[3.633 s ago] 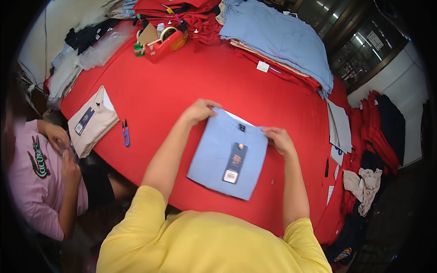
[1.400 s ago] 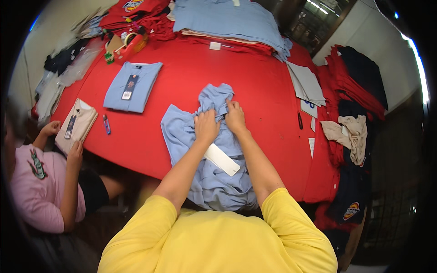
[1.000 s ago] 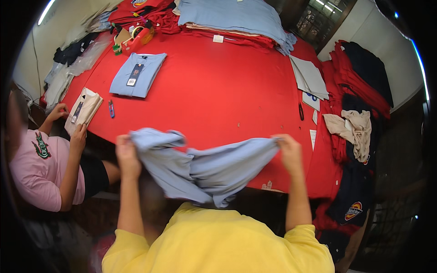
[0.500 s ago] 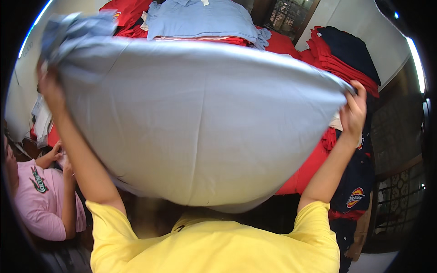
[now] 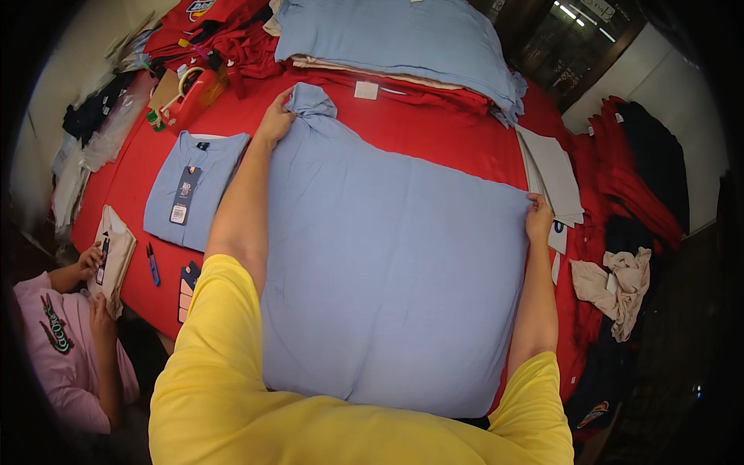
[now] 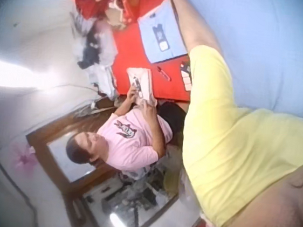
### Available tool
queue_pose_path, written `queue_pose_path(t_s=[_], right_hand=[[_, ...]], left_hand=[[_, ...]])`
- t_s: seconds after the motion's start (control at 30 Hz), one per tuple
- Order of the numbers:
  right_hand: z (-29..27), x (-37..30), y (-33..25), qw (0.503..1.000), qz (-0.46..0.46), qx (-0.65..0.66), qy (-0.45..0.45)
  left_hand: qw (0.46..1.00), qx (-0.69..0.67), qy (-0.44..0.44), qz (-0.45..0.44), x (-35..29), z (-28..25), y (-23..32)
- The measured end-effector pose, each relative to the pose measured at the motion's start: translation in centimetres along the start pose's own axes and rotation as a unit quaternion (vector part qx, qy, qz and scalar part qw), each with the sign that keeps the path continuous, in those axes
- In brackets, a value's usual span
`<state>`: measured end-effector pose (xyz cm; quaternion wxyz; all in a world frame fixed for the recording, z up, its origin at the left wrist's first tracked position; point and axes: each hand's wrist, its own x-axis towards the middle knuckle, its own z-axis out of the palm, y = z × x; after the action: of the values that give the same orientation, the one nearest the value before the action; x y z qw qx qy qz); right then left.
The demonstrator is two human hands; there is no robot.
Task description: The person folds light blue polo shirts on a table using a cardboard template. The person picks up a shirt, spreads it flat, places a cardboard template on the back, folds the sleeves and sides over the template, and then folds the bottom of the shirt up to finish the fold before removing the template.
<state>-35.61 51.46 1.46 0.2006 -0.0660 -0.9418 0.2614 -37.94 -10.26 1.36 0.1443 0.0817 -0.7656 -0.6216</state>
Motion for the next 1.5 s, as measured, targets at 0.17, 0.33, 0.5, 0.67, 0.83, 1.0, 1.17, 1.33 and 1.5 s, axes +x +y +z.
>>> queue_pose_path(t_s=[0.17, 0.33, 0.5, 0.67, 0.83, 1.0, 1.17, 1.33, 1.5], right_hand=[[-2.2, -7.4, 0.6, 0.979, -0.025, -0.196, -0.055], [-2.5, -12.0, 4.9, 0.956, -0.165, -0.238, 0.037], [-4.4, -12.5, 6.8, 0.979, -0.112, -0.168, 0.021], [-6.1, -14.9, 4.4, 0.936, 0.032, -0.348, 0.039], [-4.0, -18.0, 2.9, 0.981, -0.178, -0.073, 0.011], [-2.8, -19.1, -0.4, 0.962, -0.131, -0.208, -0.118], [-3.4, -18.6, 0.7, 0.96, -0.105, -0.224, -0.131], [-2.3, -15.5, 0.5, 0.966, -0.121, -0.215, -0.08], [2.7, -9.2, -3.3, 0.979, -0.179, -0.084, -0.053]], left_hand=[[0.99, -0.079, -0.059, -0.105, -0.8, -3.1, 0.4], [0.943, 0.294, -0.134, -0.08, -5.6, -8.5, 2.6], [0.852, 0.52, -0.058, 0.02, -13.5, -6.9, 1.1], [0.814, 0.564, 0.112, 0.079, -18.1, -6.0, 2.0], [0.875, 0.448, 0.066, 0.17, -23.4, -3.4, -0.1], [0.811, 0.565, 0.06, 0.14, -24.7, -3.3, -3.6], [0.834, 0.533, 0.067, 0.127, -24.3, -3.1, -2.6], [0.859, 0.467, 0.119, 0.174, -21.1, -3.0, -2.2], [0.837, 0.525, 0.108, 0.107, -19.6, -1.4, -4.3]])
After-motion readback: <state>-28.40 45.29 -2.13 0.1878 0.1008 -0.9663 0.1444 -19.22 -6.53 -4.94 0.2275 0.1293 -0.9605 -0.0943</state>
